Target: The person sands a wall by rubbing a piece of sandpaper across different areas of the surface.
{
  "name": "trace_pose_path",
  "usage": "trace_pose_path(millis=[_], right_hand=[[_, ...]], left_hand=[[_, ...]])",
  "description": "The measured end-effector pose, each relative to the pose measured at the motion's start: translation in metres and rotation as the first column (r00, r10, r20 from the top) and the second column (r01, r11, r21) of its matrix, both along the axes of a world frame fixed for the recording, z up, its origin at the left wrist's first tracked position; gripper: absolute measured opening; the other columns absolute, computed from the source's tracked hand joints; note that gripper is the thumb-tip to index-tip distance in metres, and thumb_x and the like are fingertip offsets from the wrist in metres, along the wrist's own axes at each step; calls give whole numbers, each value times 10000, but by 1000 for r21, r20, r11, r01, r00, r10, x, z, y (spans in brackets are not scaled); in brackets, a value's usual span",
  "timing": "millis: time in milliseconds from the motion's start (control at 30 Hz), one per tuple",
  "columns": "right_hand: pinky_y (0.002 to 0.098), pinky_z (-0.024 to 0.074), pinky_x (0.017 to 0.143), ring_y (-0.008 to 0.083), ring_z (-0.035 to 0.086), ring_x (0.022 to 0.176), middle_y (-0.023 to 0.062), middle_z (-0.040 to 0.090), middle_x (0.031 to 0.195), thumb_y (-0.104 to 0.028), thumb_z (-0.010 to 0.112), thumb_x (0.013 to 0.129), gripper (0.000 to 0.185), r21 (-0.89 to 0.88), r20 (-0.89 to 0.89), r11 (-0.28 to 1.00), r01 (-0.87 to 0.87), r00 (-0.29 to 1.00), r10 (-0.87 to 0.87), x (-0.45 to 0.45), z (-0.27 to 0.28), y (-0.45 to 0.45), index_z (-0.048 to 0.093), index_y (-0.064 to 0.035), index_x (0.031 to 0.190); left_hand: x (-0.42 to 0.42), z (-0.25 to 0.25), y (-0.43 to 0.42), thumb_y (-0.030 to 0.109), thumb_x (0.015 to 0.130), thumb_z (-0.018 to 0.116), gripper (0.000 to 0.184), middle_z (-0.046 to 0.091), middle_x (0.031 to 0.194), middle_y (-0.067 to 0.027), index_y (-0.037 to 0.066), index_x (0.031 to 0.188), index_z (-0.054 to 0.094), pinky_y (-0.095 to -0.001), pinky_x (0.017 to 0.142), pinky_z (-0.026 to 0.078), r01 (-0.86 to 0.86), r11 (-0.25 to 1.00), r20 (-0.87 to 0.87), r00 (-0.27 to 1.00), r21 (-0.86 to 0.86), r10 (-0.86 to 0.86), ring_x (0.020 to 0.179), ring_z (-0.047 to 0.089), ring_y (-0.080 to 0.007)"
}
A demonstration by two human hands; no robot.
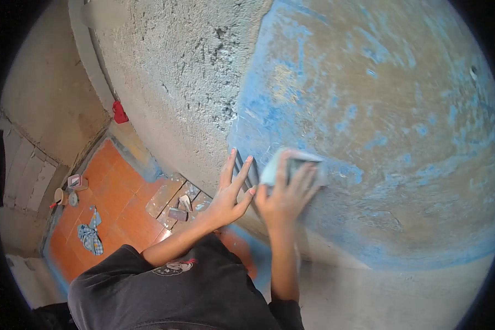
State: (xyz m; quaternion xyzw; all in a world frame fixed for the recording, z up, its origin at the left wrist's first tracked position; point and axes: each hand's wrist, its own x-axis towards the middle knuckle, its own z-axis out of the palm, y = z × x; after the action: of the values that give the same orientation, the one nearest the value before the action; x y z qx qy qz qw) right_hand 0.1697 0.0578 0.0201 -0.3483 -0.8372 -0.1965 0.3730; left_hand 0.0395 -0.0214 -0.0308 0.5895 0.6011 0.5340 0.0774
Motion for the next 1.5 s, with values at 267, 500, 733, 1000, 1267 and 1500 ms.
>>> trace_pose_path(millis=[267, 500, 733, 1000, 1267, 1500], right_hand=[[672, 147, 1130, 554, 122, 1455, 390, 110, 1561, -308, 634, 827, 763, -1, -65, 992, 127, 990, -127, -13, 28, -6, 383, -134, 1526], [697, 223, 1083, 550, 278, 1401, 383, 272, 1508, -328, 647, 769, 781, -141, 186, 983, 114, 979, -87, -25, -51, -17, 435, -166, 1503], [708, 182, 1088, 590, 148, 1429, 425, 156, 1523, -335, 652, 825, 765, -45, 42, 989, 141, 989, -139, -40, -6, -11, 396, -138, 1519], [691, 208, 1099, 564, 256, 1399, 399, 250, 1502, -346, 635, 781, 773, -34, -1, 985, 170, 985, -170, -36, -1, -13, 430, -158, 1502], [678, 203, 1110, 586, 216, 1403, 419, 169, 1521, -337, 640, 855, 757, -177, 40, 957, 229, 973, -225, -18, -113, -24, 368, -132, 1530], [651, 163, 1141, 600, 123, 1421, 425, 87, 1538, -339, 539, 962, 733, -237, -498, 930, 281, 787, -364, 15, -37, -10, 255, 20, 1535]], left_hand=[[-23, -10, -4, 114, 934, 528, 646, 108, 1567, -344, 72, 1541, 312, -567, 1184, 131, 59, 998, 47, 997, 13, -60, 1438, 148, -532], [-32, -16, -4, 55, 917, 506, 637, 135, 1569, -327, 60, 1530, 334, -558, 1186, 142, 97, 994, 91, 991, 44, -101, 1436, 166, -520], [-33, -13, -6, 24, 909, 493, 624, 170, 1562, -318, 54, 1518, 358, -550, 1187, 150, 103, 993, 116, 987, 56, -109, 1432, 188, -512], [-38, -11, -10, 3, 899, 478, 623, 173, 1560, -316, 47, 1511, 372, -531, 1181, 176, 143, 988, 168, 974, 66, -152, 1434, 201, -501], [-33, -8, -7, -6, 895, 484, 622, 171, 1554, -331, 32, 1507, 377, -519, 1172, 192, 152, 982, 104, 981, 112, -164, 1437, 206, -495], [-18, -4, -5, 27, 905, 505, 616, 149, 1553, -348, 41, 1508, 380, -521, 1172, 176, 209, 974, 73, 974, 94, -216, 1447, 172, -504]])
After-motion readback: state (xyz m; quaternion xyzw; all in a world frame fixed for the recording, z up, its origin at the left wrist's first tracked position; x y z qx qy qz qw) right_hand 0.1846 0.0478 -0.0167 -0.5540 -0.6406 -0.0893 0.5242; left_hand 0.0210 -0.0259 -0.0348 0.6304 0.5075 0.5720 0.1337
